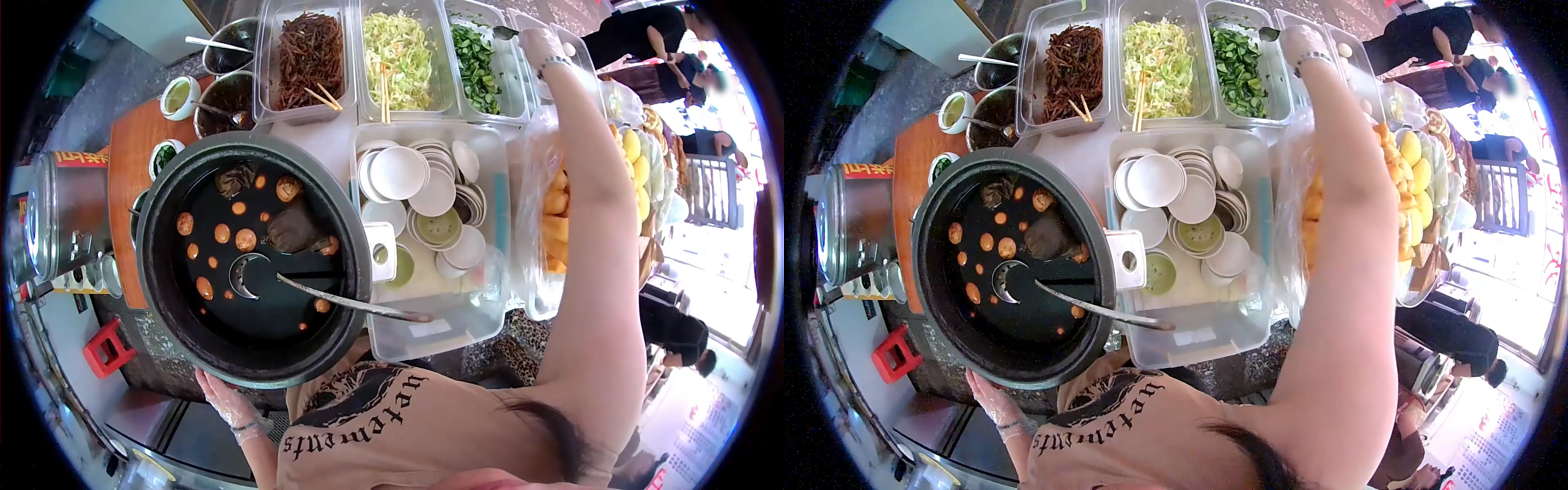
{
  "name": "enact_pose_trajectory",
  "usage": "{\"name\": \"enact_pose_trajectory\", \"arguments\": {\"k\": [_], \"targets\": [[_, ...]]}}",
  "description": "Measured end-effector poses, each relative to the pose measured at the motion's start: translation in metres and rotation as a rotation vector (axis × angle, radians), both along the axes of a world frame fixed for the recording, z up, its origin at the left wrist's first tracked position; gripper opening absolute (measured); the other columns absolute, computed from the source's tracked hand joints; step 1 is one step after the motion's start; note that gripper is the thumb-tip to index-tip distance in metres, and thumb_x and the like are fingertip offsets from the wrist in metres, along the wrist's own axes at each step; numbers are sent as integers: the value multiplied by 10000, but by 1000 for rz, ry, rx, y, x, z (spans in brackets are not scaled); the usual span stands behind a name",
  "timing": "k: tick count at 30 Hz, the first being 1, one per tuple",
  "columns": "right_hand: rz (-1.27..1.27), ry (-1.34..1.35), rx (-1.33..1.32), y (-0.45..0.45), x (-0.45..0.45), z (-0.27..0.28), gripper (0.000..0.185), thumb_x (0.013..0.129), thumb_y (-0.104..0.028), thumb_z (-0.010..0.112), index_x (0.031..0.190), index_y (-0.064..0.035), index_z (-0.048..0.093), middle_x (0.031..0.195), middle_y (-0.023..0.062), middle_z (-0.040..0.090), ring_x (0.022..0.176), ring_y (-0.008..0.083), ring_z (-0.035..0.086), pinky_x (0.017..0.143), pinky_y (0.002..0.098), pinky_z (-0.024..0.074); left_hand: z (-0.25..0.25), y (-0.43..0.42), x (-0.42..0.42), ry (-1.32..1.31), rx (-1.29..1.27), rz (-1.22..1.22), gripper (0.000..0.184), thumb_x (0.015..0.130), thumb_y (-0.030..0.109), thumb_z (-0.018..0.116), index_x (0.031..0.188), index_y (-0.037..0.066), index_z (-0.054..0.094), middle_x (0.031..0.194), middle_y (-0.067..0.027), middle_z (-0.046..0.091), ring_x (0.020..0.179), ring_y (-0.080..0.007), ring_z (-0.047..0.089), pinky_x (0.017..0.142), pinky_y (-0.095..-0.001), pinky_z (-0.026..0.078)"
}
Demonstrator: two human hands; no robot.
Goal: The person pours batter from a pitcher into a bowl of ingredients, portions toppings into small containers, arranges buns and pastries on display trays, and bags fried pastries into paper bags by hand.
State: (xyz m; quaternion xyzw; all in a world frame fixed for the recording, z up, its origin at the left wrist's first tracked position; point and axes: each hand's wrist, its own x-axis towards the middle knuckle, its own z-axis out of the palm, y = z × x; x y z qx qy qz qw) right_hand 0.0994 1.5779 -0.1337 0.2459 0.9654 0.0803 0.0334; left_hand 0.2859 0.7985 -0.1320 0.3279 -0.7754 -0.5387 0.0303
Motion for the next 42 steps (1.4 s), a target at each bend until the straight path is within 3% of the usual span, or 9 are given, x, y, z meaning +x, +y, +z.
{"name": "enact_pose_trajectory", "arguments": {"k": [5, 10, 15, 21, 23, 31, 34, 39, 42], "targets": [[-102, 101, 69, -25, -36, -12, 358, 898, -220, 426, 1003, 0, 689, 1085, 244, 644, 1043, 370, 618, 906, 442, 487, 9, -6, 5, -1, -40, -131, 501, 1013, 337, 382, 1389, 6, 410, 1131, -72, 573, 868, -122, 530, 696, -240, 423], [-276, 48, -23, -26, -61, -47, 332, 894, -191, 477, 1109, -37, 678, 1183, 195, 630, 1116, 345, 601, 940, 432, 487, 4, -5, 12, -58, -314, -220, 567, 1014, 356, 373, 1385, -73, 374, 1389, -183, 431, 1213, -247, 466, 1052, -340, 346], [-122, 149, -63, -35, -71, -61, 259, 872, -154, 516, 1041, -65, 690, 1123, 177, 655, 1071, 339, 620, 901, 420, 509, -3, -12, 16, -103, -534, -272, 495, 1012, 244, 388, 1385, -79, 354, 1426, -264, 385, 1265, -355, 439, 1077, -398, 324], [123, 52, 151, -30, -59, -48, 249, 872, -151, 502, 1056, -77, 653, 1070, 199, 658, 994, 356, 643, 861, 442, 517, -4, -17, 19, -67, -683, -424, 635, 1017, 401, 329, 1380, -119, 345, 1406, -254, 404, 1260, -325, 423, 1069, -381, 305], [61, 156, 25, -34, -58, -45, 253, 887, -156, 489, 1052, -61, 655, 1080, 208, 654, 1007, 357, 641, 870, 447, 515, -4, -16, 17, -4, -602, -458, 456, 945, 75, 464, 1371, -47, 355, 1364, -309, 415, 1199, -446, 466, 1028, -473, 380], [149, -188, 54, -96, -48, 4, 265, 898, -148, 499, 1018, 2, 681, 1097, 227, 649, 1029, 324, 644, 865, 408, 530, 6, 7, 6, 14, -585, -419, 410, 992, 211, 393, 1286, -66, 460, 1309, -262, 470, 1131, -393, 501, 983, -420, 384], [365, -777, 48, -114, -53, -8, 393, 939, -316, 493, 1056, 9, 680, 1113, 222, 647, 1057, 339, 620, 915, 423, 493, 8, 7, 4, 56, -325, -379, 465, 1023, 280, 337, 1299, -81, 436, 1206, -241, 550, 1066, -347, 535, 953, -402, 395], [228, -461, -39, -162, -97, 22, 416, 947, -360, 468, 1121, -36, 661, 1177, 193, 628, 1095, 361, 589, 955, 422, 463, 11, 9, 5, 35, -260, -341, 485, 1029, 304, 329, 1298, -83, 443, 1166, -200, 589, 1033, -279, 549, 939, -363, 403], [490, 42, -70, -164, -164, -29, 365, 917, -273, 484, 1223, -118, 609, 1350, 153, 506, 1244, 332, 489, 1043, 440, 410, 0, 3, 10, 72, -626, -425, 484, 1027, 301, 333, 1312, -78, 435, 1170, -186, 591, 1025, -261, 550, 936, -350, 408]]}}
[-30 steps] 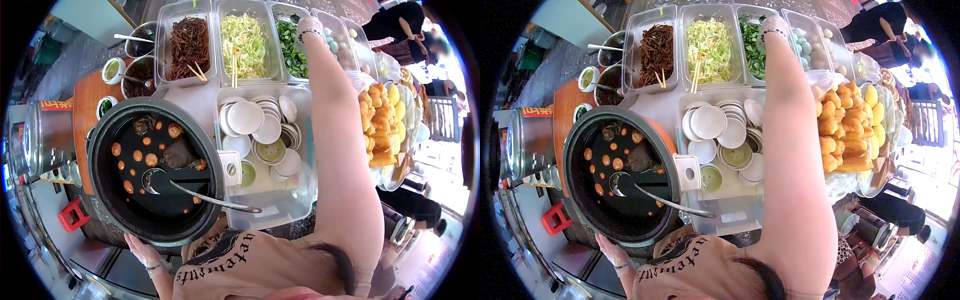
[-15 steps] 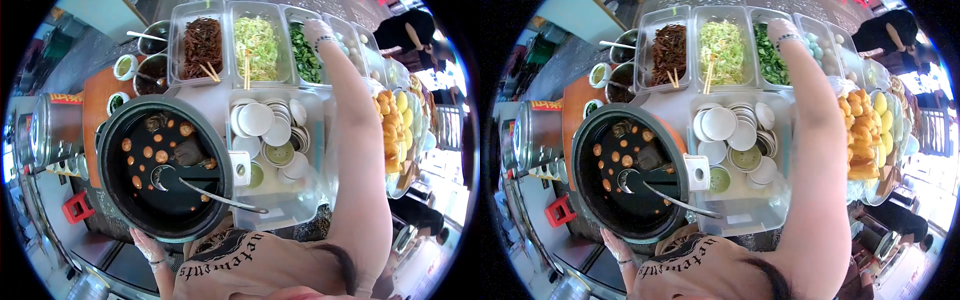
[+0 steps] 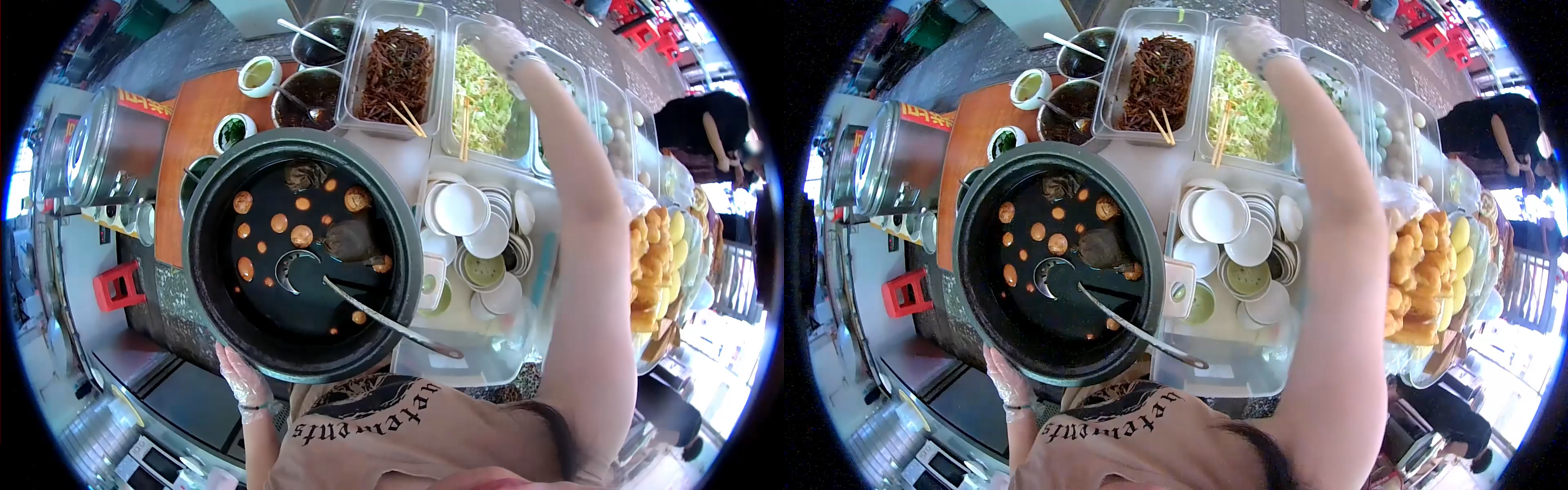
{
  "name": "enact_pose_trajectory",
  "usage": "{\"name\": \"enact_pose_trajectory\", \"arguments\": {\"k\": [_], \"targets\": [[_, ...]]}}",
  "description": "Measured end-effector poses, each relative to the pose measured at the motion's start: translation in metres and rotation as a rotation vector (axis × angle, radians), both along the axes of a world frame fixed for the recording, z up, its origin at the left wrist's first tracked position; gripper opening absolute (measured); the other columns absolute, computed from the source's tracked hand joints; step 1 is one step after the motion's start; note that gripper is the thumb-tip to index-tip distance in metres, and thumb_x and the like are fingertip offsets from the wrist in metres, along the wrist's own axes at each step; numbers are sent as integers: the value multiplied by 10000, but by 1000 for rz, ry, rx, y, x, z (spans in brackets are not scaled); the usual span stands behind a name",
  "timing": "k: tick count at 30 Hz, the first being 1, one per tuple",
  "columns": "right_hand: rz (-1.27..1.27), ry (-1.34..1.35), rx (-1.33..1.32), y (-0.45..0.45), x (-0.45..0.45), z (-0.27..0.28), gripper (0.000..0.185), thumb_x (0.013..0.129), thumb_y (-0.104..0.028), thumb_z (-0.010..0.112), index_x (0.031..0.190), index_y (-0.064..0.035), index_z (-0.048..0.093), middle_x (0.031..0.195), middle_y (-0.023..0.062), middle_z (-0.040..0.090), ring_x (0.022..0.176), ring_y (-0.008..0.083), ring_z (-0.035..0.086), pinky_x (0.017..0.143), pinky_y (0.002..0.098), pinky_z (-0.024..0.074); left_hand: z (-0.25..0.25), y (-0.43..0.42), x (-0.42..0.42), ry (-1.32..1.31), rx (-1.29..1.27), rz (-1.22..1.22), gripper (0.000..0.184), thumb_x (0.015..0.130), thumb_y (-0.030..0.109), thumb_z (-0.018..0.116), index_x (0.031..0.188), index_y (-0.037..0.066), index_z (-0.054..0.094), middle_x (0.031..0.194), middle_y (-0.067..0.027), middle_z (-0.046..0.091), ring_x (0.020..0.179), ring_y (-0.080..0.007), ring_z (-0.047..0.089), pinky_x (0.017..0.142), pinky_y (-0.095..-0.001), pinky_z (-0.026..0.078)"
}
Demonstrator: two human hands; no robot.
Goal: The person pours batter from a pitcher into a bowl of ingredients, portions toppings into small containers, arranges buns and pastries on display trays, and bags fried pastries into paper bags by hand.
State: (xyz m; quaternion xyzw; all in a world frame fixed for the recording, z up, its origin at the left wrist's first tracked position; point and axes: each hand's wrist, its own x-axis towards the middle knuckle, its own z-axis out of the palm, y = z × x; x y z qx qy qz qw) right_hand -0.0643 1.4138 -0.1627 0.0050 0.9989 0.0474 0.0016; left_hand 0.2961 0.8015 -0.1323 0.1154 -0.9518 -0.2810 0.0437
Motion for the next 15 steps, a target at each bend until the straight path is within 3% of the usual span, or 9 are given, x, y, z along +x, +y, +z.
{"name": "enact_pose_trajectory", "arguments": {"k": [2, 3, 5, 7, 9, 11, 12, 15], "targets": [[97, 38, -16, -23, -29, -14, 369, 917, -244, 476, 1256, -156, 591, 1416, 128, 450, 1303, 332, 434, 1079, 445, 377, 11, 12, -8, -71, 472, 129, 484, 1026, 296, 336, 1324, -73, 428, 1180, -176, 590, 1034, -255, 552, 939, -346, 410], [19, 36, -30, -43, -36, -11, 380, 911, -207, 477, 1277, -185, 576, 1443, 100, 417, 1340, 329, 383, 1112, 449, 330, 12, 13, -9, -64, 471, 139, 484, 1026, 296, 336, 1324, -73, 428, 1180, -176, 590, 1034, -255, 552, 939, -346, 410], [-44, 34, -48, -57, -57, -21, 404, 905, -171, 478, 1298, -213, 560, 1469, 71, 385, 1377, 326, 331, 1145, 453, 283, 11, 14, -6, -41, 170, 69, 474, 1025, 285, 342, 1326, -71, 432, 1182, -160, 593, 1044, -234, 550, 939, -341, 412], [-92, 85, 14, -62, -84, -44, 423, 893, -138, 494, 1300, -227, 562, 1441, 54, 417, 1388, 319, 319, 1170, 448, 228, 1, 2, 0, -68, 212, 132, 472, 1029, 283, 347, 1345, -62, 411, 1203, -138, 584, 1061, -202, 545, 947, -326, 414], [-88, 44, 9, -60, -101, -49, 437, 884, -134, 519, 1307, -235, 559, 1439, 56, 414, 1396, 305, 307, 1166, 429, 246, 8, 7, -4, -77, 508, 150, 478, 1034, 286, 345, 1368, -54, 378, 1229, -121, 569, 1076, -180, 539, 962, -309, 410], [59, -44, 232, -46, -124, -61, 429, 884, -231, 497, 1307, -199, 561, 1440, 87, 448, 1358, 277, 378, 1130, 428, 309, 4, 2, -2, -98, 540, 165, 488, 1034, 296, 348, 1381, -49, 356, 1252, -112, 555, 1098, -174, 533, 979, -300, 403], [87, -72, 279, -44, -132, -62, 256, 867, -126, 505, 1029, -65, 694, 1281, 144, 585, 1107, 275, 605, 963, 398, 465, 8, 6, -4, -93, 561, 163, 490, 1033, 299, 351, 1378, -49, 360, 1254, -114, 555, 1105, -177, 532, 982, -302, 402], [220, 111, 197, -29, -137, -81, 320, 889, -177, 460, 1091, -55, 675, 1207, 135, 627, 1185, 286, 554, 1043, 400, 404, -1, -1, 0, -88, 520, 130, 495, 1029, 313, 369, 1377, -39, 368, 1263, -111, 554, 1123, -180, 528, 992, -307, 398]]}}
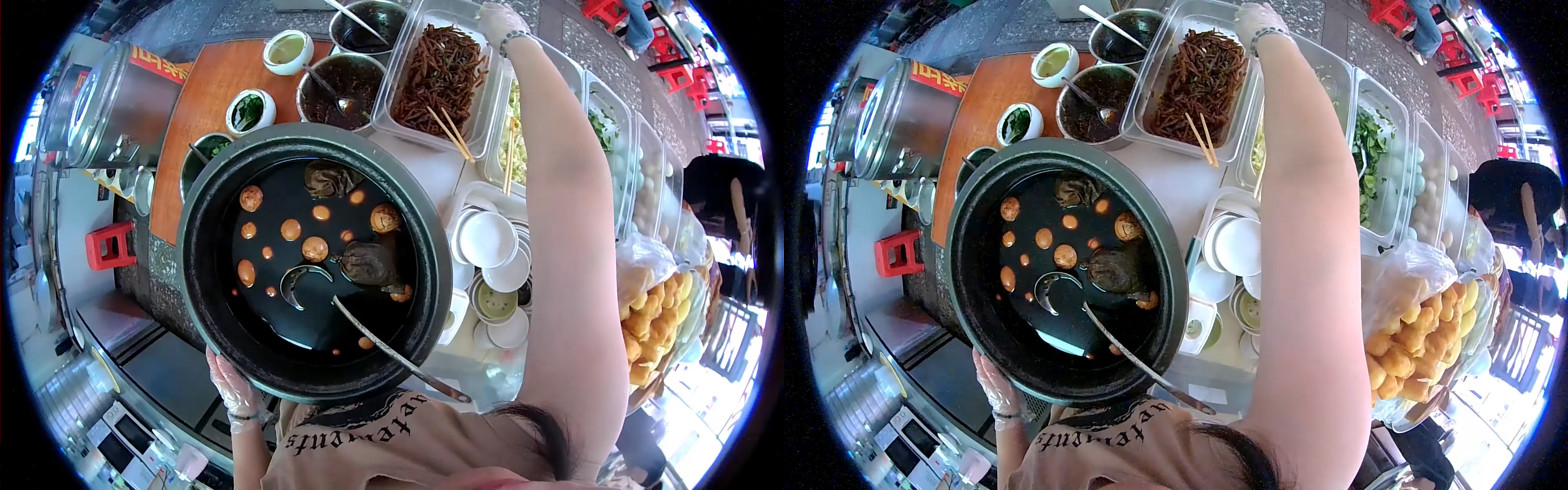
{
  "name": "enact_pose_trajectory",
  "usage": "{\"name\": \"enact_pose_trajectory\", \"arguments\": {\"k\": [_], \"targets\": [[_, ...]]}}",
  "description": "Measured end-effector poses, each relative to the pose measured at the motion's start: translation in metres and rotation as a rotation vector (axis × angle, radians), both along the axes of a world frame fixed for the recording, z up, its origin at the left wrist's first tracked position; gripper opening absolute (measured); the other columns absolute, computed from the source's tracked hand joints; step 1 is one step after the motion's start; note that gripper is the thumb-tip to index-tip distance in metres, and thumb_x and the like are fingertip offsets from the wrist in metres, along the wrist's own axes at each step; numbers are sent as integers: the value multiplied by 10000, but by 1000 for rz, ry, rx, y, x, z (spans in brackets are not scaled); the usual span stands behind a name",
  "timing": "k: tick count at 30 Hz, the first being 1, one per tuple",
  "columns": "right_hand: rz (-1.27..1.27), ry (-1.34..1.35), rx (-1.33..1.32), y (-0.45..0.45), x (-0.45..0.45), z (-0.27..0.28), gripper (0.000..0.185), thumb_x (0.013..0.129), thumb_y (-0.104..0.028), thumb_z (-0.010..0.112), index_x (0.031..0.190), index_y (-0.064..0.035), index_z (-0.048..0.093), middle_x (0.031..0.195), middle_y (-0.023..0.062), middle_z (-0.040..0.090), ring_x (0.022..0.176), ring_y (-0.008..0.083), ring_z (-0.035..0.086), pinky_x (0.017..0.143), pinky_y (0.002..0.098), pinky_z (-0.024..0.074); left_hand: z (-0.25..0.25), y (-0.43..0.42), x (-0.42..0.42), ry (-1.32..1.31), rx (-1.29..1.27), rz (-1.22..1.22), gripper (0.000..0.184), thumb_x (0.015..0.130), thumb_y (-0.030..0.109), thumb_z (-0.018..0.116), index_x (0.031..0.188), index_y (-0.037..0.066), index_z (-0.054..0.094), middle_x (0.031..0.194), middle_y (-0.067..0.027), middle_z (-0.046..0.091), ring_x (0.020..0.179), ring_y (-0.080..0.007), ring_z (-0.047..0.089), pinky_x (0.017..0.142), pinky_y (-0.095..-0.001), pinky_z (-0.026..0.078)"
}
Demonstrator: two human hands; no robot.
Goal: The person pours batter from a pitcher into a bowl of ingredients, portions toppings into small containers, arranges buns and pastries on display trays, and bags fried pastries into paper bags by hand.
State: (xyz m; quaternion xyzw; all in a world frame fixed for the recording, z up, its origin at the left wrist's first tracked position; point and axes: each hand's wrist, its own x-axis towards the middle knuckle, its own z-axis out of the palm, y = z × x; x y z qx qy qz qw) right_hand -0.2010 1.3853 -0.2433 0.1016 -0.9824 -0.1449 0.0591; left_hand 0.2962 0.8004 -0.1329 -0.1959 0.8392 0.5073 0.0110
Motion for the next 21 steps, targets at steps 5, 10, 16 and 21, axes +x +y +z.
{"name": "enact_pose_trajectory", "arguments": {"k": [5, 10, 16, 21], "targets": [[-52, 0, -234, -23, 29, 44, 312, 876, -164, 453, 1050, -27, 673, 1153, 160, 637, 1152, 306, 562, 982, 391, 442, -6, -5, 5, 30, 53, 43, 487, 1027, 317, 385, 1381, -17, 378, 1267, -96, 554, 1126, -174, 530, 999, -307, 395], [34, 397, -793, 15, 63, 59, 251, 855, -174, 519, 991, -30, 674, 1054, 179, 654, 1009, 341, 611, 895, 389, 496, 1, -1, -1, 31, 107, -16, 484, 1027, 320, 384, 1380, -12, 380, 1262, -86, 558, 1117, -163, 532, 995, -300, 397], [-268, 210, -83, 63, 169, 82, 354, 875, -294, 555, 1163, -106, 638, 1136, 120, 662, 1012, 273, 651, 925, 398, 499, 18, 3, -9, 19, -351, -228, 488, 1029, 315, 382, 1358, -44, 411, 1236, -166, 566, 1117, -264, 541, 1004, -360, 382], [-686, -212, -429, 10, 223, 100, 286, 850, -183, 549, 1070, -44, 667, 1035, 200, 674, 982, 343, 649, 857, 438, 524, 15, -11, -2, -59, -200, 13, 492, 1030, 331, 380, 1394, 2, 407, 956, -63, 572, 811, -159, 524, 751, -289, 425]]}}
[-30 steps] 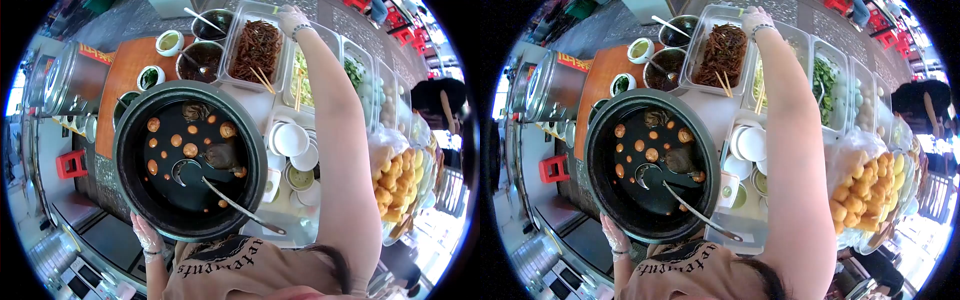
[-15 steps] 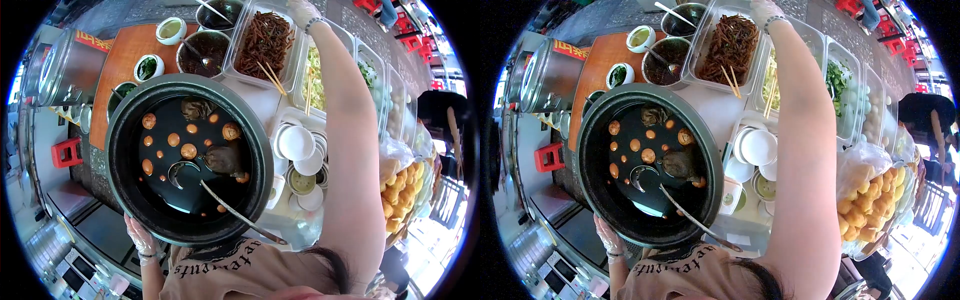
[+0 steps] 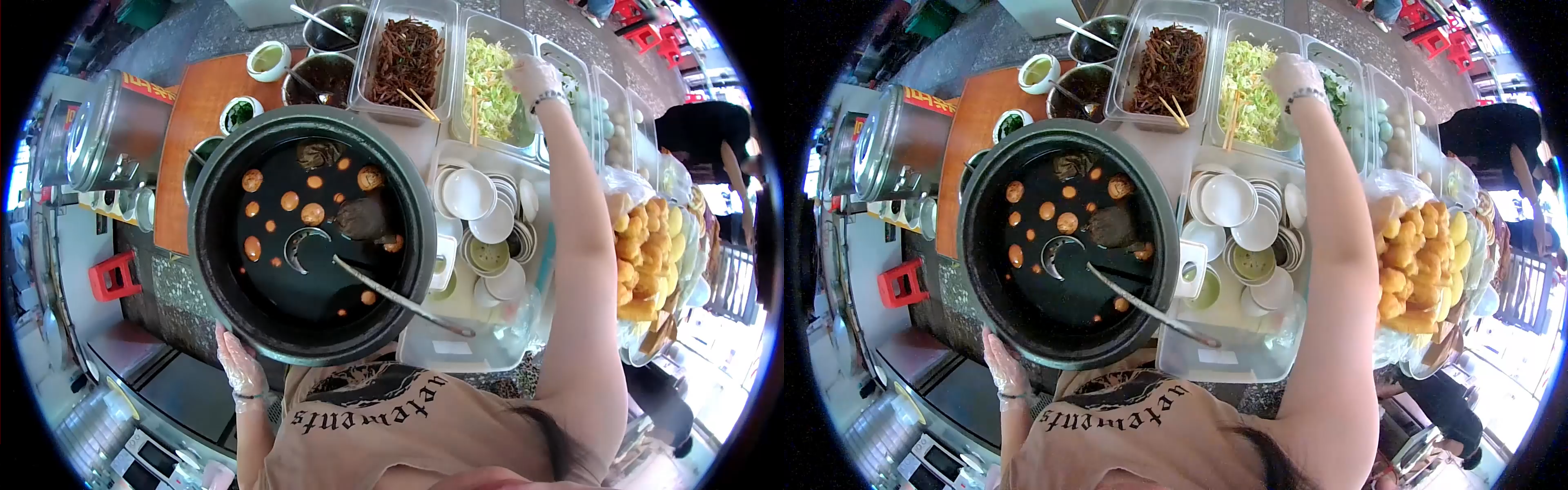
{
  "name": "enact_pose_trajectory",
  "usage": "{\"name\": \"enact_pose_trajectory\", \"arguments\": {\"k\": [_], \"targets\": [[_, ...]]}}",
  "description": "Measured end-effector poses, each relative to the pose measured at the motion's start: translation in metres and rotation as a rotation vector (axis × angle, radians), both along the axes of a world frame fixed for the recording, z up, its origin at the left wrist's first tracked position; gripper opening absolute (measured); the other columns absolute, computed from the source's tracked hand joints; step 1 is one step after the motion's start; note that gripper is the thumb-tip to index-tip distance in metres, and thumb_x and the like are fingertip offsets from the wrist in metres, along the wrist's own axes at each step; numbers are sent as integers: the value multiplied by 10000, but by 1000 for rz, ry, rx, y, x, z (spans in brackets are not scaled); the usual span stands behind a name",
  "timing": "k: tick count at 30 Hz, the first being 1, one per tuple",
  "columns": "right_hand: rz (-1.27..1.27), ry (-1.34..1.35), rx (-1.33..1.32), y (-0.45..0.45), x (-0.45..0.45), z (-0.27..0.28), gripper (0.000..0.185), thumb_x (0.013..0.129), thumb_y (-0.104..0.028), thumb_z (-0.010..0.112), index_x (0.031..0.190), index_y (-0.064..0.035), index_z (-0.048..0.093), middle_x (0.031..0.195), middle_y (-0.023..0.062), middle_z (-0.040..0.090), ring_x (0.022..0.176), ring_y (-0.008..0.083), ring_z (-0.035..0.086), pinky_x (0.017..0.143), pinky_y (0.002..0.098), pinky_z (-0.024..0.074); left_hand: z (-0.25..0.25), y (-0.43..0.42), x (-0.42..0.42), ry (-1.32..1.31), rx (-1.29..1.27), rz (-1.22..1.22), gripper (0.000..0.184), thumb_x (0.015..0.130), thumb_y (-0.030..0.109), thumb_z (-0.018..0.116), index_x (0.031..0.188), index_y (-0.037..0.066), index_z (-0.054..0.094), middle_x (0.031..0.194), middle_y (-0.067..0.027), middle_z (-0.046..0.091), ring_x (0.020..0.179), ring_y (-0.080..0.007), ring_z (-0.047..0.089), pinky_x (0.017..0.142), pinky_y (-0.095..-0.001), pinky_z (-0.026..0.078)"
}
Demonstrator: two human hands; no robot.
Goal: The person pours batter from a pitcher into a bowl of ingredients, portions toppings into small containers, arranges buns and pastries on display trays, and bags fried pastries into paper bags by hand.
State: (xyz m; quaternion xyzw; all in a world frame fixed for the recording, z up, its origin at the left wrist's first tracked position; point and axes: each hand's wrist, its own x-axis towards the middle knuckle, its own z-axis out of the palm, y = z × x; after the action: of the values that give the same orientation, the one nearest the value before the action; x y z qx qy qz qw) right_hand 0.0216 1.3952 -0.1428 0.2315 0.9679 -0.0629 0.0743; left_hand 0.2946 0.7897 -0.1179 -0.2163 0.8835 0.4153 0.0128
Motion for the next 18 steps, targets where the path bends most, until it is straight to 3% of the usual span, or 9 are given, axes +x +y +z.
{"name": "enact_pose_trajectory", "arguments": {"k": [2, 5, 7, 8, 9, 11, 15, 17, 18], "targets": [[26, -27, 33, -16, 22, 18, 268, 849, -179, 551, 1044, -51, 683, 1074, 196, 665, 1014, 336, 638, 889, 430, 511, 2, -4, -8, 5, 261, 73, 448, 1029, 288, 383, 1410, 52, 404, 824, 55, 454, 640, -25, 344, 567, -184, 317], [217, 104, 24, 13, 43, -36, 233, 850, -178, 560, 986, -61, 711, 1135, 175, 654, 1067, 326, 614, 934, 425, 480, 15, -19, -21, 43, 248, -27, 427, 1025, 258, 382, 1402, 59, 410, 890, 18, 493, 652, -38, 375, 580, -191, 346], [704, -276, 717, 1, 54, -29, 283, 850, -189, 571, 1073, -57, 683, 1173, 162, 643, 1105, 323, 595, 955, 407, 461, 20, -37, -29, 61, 257, -82, 425, 1019, 222, 399, 1415, 68, 387, 922, 8, 497, 657, -35, 372, 586, -182, 350], [320, -56, 274, -32, 67, 13, 399, 870, -224, 577, 1219, -32, 598, 1251, 158, 602, 1170, 316, 555, 991, 373, 433, 18, -49, -33, 72, 288, -92, 426, 1018, 214, 404, 1419, 72, 382, 930, 10, 495, 656, -33, 372, 588, -180, 350], [317, -51, 277, -56, 85, 44, 399, 870, -224, 577, 1219, -32, 598, 1251, 158, 602, 1170, 316, 555, 991, 373, 433, 16, -63, -35, 76, 316, -104, 428, 1016, 207, 409, 1422, 76, 377, 938, 12, 494, 656, -32, 371, 590, -179, 351], [-299, 69, -194, -102, 114, 87, 531, 909, -287, 544, 1345, 6, 469, 1316, 203, 543, 1244, 281, 502, 1036, 323, 392, 15, -91, -44, 81, 383, -159, 437, 1011, 186, 431, 1431, 85, 362, 976, 14, 491, 667, -34, 382, 595, -180, 359], [-127, 552, -342, -150, 199, 95, 662, 944, -425, 505, 1422, 6, 350, 1377, 232, 478, 1286, 291, 459, 1071, 367, 359, 14, -148, -69, 155, 458, -288, 454, 1002, 174, 444, 1434, 68, 350, 1066, -33, 519, 696, -56, 422, 653, -205, 402], [-299, 966, -1638, -207, 249, 123, 774, 929, -568, 471, 1426, 9, 335, 1412, 250, 430, 1311, 334, 425, 1089, 443, 338, 21, -164, -83, 209, 453, -332, 419, 1016, 197, 406, 1408, 52, 398, 1064, -46, 550, 691, -62, 444, 654, -218, 408], [-279, 1007, -1809, -237, 270, 138, 809, 916, -604, 458, 1415, 21, 340, 1422, 251, 415, 1316, 361, 411, 1094, 471, 328, 19, -173, -91, 192, 478, -398, 419, 1016, 197, 406, 1408, 52, 398, 1064, -46, 550, 691, -62, 444, 654, -218, 408]]}}
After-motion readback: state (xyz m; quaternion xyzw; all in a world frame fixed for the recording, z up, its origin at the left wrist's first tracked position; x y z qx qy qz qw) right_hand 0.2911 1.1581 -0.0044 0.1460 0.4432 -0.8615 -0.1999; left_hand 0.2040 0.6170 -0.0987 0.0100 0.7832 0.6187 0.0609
